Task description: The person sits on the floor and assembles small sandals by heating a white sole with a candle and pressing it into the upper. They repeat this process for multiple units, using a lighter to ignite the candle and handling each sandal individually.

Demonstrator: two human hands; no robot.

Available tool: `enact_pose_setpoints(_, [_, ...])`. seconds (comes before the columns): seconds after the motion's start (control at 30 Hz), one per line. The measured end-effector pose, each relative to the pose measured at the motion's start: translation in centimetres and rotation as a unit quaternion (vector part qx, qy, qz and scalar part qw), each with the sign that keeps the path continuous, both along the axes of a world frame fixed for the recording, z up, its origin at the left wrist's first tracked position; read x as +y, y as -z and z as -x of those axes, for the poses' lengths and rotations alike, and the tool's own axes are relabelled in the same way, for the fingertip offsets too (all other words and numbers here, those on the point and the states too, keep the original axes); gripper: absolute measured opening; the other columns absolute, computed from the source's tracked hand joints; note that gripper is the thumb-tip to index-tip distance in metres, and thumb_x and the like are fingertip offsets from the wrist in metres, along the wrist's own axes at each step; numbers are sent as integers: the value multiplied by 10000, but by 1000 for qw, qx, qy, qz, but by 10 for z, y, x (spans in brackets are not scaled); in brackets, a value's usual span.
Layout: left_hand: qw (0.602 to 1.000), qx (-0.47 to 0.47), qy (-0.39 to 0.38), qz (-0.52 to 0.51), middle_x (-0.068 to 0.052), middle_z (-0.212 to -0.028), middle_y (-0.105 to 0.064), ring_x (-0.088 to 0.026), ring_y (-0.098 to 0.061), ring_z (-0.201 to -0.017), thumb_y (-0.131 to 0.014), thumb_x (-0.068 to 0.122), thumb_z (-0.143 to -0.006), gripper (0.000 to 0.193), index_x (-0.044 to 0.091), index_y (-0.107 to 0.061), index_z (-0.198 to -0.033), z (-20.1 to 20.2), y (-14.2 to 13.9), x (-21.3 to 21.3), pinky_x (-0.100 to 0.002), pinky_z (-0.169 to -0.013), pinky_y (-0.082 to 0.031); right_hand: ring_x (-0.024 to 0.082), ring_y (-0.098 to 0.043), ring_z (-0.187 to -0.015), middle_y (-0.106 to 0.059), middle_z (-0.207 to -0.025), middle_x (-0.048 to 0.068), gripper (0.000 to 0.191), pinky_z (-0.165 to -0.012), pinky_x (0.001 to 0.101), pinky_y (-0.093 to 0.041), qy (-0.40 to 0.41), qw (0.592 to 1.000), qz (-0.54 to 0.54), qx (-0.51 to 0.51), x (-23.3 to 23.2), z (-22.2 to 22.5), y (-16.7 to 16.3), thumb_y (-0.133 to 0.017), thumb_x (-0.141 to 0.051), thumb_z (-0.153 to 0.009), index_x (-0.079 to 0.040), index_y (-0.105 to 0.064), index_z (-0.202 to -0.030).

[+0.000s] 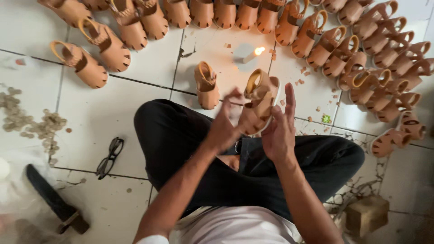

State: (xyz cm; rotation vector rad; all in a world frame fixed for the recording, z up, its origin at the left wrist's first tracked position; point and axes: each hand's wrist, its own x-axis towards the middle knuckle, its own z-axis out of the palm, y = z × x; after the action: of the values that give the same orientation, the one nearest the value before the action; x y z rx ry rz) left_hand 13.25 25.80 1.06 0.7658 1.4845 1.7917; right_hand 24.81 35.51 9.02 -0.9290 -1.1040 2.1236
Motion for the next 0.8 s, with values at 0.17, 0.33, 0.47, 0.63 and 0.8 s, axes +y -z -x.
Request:
enact_pose_setpoints(0.17, [976,-214,47,-15,-135,-1270,-593,-198,-629,-1158,-832,217,-896,612,-27,-537,-1373,-13,-54,-21,-355,-977,-575,271,-480,-1366,-431,-1459,144,507,-1143,450,-441,-106,940,-292,-140,-8,-6,-22,-527,-182,-1092,-111,-404,-1578])
enact_pose_setpoints(0.33, [988,-81,128,5,-86,-1340,-558,-189,-608,-1215,-846,189,-867,469,-13,-666,-1251,13,-83,-38,-319,-1031,-552,305,-411,-1500,-395,-1557,170,406,-1232,471,-393,-205,874,-417,-143,33,-13,-64,-647,-273,-1038,-19,-604,-1352])
enact_pose_setpoints(0.47, [987,-26,156,3,-81,-1386,-546,-198,-580,-1282,-842,177,-867,408,-20,-691,-1191,12,-102,-41,-336,-1082,-517,258,-527,-1396,-460,-1560,142,329,-1122,439,-482,-248,863,-399,-186,41,-13,-79,-708,-271,-947,-26,-719,-1166])
enact_pose_setpoints(0.63, [990,-76,92,77,-72,-1358,-575,-187,-708,-1102,-707,155,-936,266,-7,-707,-1148,-4,-109,-23,-345,-909,-633,239,-463,-1443,-424,-1603,141,110,-1151,456,-449,-214,949,-224,-68,36,-11,-71,-687,-148,-1012,-42,-712,-1019])
enact_pose_setpoints(0.8, [996,-47,75,19,-94,-1397,-588,-196,-649,-1213,-689,45,-947,250,-30,-722,-1184,-6,-110,-21,-320,-1015,-560,288,-390,-1538,-325,-1689,145,75,-1249,515,-366,-217,962,-160,41,39,-21,-64,-675,-136,-1015,-76,-716,-1034])
